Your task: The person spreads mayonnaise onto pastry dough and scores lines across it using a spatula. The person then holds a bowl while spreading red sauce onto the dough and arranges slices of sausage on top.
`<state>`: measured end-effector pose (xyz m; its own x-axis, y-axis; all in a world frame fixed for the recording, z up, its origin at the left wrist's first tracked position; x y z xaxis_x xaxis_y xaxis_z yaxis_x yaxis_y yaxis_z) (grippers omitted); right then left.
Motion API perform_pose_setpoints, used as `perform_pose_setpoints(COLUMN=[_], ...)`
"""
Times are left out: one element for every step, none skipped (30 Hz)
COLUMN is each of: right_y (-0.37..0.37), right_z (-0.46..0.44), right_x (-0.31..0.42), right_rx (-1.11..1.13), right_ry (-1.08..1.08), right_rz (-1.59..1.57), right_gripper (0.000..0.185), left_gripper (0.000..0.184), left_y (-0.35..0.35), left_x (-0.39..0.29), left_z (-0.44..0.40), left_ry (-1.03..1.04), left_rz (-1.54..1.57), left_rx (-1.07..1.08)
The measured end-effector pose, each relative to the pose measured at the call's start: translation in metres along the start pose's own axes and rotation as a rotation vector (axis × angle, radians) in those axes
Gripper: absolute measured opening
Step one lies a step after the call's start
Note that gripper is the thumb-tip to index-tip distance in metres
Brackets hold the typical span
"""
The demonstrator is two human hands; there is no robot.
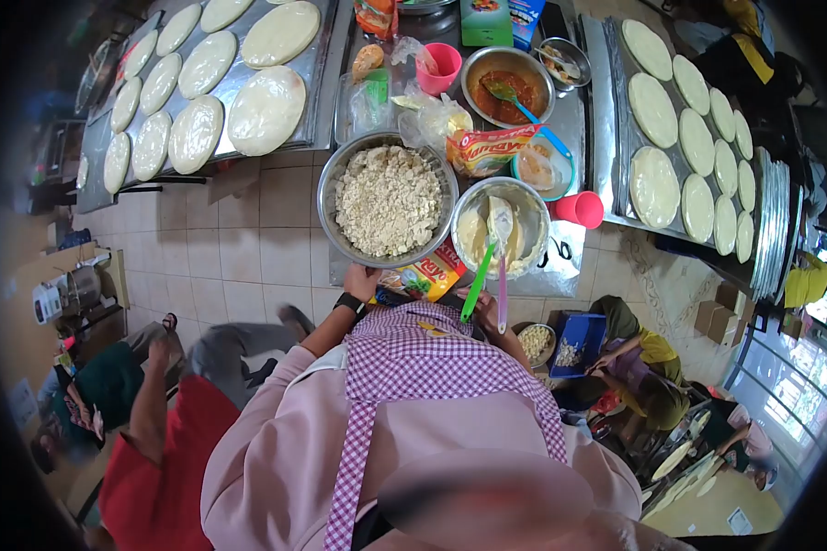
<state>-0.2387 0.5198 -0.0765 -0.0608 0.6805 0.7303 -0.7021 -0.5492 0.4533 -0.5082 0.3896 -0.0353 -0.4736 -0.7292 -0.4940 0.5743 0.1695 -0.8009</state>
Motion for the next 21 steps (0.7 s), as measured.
perform_pose_setpoints(right_y=[0.004, -0.010, -0.008, -0.011, -0.013, -0.017, -0.024, -0.031, -0.036, -0.038, -0.038, -0.036, -0.034, -0.033, -0.034, -0.028, -0.022, -0.020, -0.015, -0.017, -0.003], right_z=[0.005, 0.006, 0.014, 0.024, 0.035, 0.035, 0.039, 0.043, 0.045, 0.045, 0.045, 0.045, 0.045, 0.046, 0.048, 0.048, 0.052, 0.052, 0.049, 0.048, 0.047], right_x=[0.008, -0.012, 0.002, 0.017, 0.028, 0.022, 0.023, 0.024, 0.025, 0.026, 0.028, 0.027, 0.023, 0.017, 0.010, 0.015, 0.009, 0.000, -0.008, -0.024, -0.028], right_rx=[-0.009, 0.005, 0.017, -0.030, -0.074, -0.094, -0.073, -0.078, -0.083, -0.061, -0.038, -0.018, -0.005, -0.024, -0.046, 0.039, 0.063, -0.010, -0.065, -0.083, -0.018], right_ry=[0.073, 0.173, 0.176, 0.170, 0.168, 0.189, 0.198, 0.262, 0.328, 0.343, 0.327, 0.313, 0.332, 0.336, 0.338, 0.154, 0.164, 0.226, 0.292, 0.418, 0.445], right_rz=[0.007, -0.193, -0.189, -0.234, -0.277, -0.332, -0.320, -0.311, -0.301, -0.287, -0.334, -0.383, -0.374, -0.406, -0.436, -0.196, -0.181, -0.238, -0.286, -0.366, -0.325], right_gripper=[0.020, 0.025, 0.025, 0.027, 0.029, 0.031, 0.031, 0.031, 0.032, 0.032, 0.032, 0.033, 0.033, 0.033, 0.032, 0.031, 0.031, 0.031, 0.031, 0.032, 0.032], left_gripper=[0.022, 0.023, 0.023, 0.023, 0.024, 0.025, 0.025, 0.025, 0.026, 0.025, 0.025, 0.024, 0.024, 0.024, 0.023, 0.022, 0.022, 0.023, 0.024, 0.024, 0.024], left_y=[0.000, -0.001, 0.000, 0.001, 0.005, 0.005, 0.003, -0.001, -0.001, 0.005, 0.005, 0.007, 0.007, 0.007, 0.009, 0.009, 0.008, 0.007, 0.000, -0.017, -0.038], left_x=[0.004, 0.010, 0.015, 0.017, 0.021, 0.021, 0.019, 0.011, 0.006, 0.010, 0.011, 0.009, 0.008, 0.010, 0.010, 0.010, 0.015, 0.017, 0.023, 0.027, 0.030], left_z=[-0.003, -0.004, -0.006, -0.007, -0.003, -0.003, -0.002, 0.000, 0.003, 0.004, 0.006, 0.008, 0.010, 0.012, 0.013, 0.014, 0.016, 0.017, 0.019, 0.026, 0.036], left_ry=[-0.008, -0.055, -0.101, -0.110, -0.136, -0.164, -0.181, -0.203, -0.227, -0.198, -0.222, -0.203, -0.183, -0.204, -0.189, -0.170, -0.187, -0.131, -0.079, -0.090, -0.106], left_rz=[0.000, 0.019, 0.040, 0.042, 0.004, -0.032, -0.027, -0.008, 0.012, 0.088, 0.092, 0.135, 0.177, 0.181, 0.267, 0.354, 0.363, 0.440, 0.513, 0.467, 0.422], left_rx=[-0.009, -0.020, -0.033, -0.045, -0.030, -0.016, -0.034, 0.002, 0.038, 0.019, 0.004, -0.032, -0.065, -0.072, -0.067, -0.070, -0.093, -0.074, -0.078, -0.111, -0.144])
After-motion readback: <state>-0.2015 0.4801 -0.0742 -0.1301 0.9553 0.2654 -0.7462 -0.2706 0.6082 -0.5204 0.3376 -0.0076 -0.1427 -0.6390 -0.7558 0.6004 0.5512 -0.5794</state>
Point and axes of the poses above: each hand's wrist, its own z-axis away from the middle knuckle, its own y-axis out of the palm, x = y × z, the point moved 7 cm from there along -z, towards the middle knuckle, and after that the axes turned 11 degrees about -z, right-handed, at the moved point
